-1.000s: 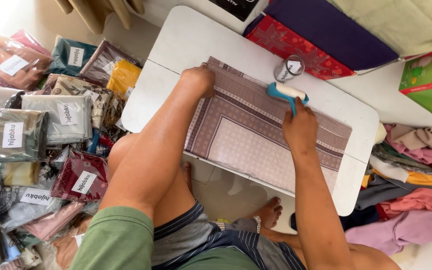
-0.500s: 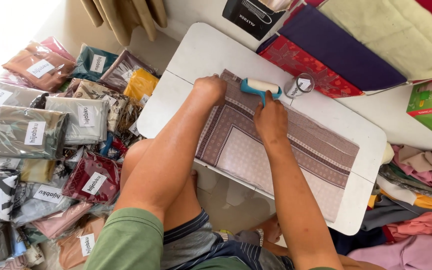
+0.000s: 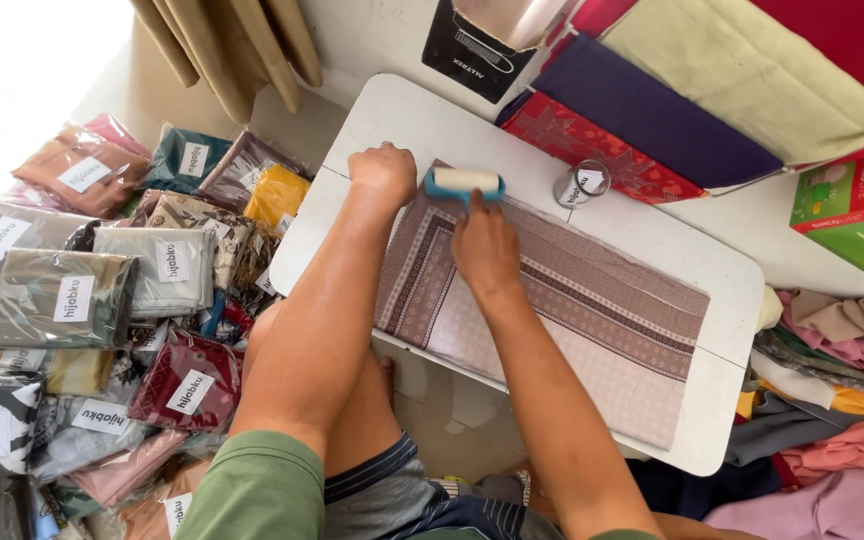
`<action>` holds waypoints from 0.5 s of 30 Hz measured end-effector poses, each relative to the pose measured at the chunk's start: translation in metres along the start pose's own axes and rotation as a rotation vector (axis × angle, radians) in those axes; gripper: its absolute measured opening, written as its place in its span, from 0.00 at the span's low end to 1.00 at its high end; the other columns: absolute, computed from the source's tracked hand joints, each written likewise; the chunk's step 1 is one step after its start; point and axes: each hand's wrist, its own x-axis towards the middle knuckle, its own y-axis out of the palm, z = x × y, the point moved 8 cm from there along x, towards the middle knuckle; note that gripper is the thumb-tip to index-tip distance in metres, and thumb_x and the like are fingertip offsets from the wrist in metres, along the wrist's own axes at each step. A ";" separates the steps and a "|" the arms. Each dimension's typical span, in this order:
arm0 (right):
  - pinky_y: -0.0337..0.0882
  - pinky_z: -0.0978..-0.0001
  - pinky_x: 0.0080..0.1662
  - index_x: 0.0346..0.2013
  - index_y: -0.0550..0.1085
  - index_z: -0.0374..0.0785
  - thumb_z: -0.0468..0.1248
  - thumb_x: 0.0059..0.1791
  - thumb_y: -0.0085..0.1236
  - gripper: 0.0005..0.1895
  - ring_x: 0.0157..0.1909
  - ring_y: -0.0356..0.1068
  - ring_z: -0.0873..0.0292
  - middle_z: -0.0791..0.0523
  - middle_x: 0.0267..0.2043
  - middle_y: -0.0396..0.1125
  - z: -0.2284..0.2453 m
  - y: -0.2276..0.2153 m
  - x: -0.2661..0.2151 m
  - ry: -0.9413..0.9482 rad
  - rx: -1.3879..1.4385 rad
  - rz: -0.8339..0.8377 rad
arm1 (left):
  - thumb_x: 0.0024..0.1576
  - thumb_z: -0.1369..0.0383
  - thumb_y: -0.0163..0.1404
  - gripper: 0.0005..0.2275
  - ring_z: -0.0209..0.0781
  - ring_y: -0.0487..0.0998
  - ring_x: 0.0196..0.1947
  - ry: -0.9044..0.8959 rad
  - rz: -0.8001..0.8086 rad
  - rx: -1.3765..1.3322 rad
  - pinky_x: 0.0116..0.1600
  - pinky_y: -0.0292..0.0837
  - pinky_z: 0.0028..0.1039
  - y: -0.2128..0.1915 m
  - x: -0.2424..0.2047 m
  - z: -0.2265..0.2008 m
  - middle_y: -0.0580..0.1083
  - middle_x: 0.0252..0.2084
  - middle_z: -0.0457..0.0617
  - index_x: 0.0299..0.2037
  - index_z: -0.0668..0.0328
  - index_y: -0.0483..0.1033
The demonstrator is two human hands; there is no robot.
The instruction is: Folding a patterned scarf on a table and using a lint roller to remove lint and debris.
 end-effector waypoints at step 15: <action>0.72 0.52 0.50 0.62 0.74 0.43 0.40 0.54 0.54 0.21 0.51 0.72 0.40 0.47 0.49 0.73 -0.142 -0.240 -0.151 -0.184 0.051 -0.442 | 0.59 0.64 0.52 0.25 0.68 0.74 0.62 0.256 0.132 -0.024 0.61 0.72 0.56 -0.006 -0.021 -0.061 0.70 0.62 0.68 0.68 0.59 0.69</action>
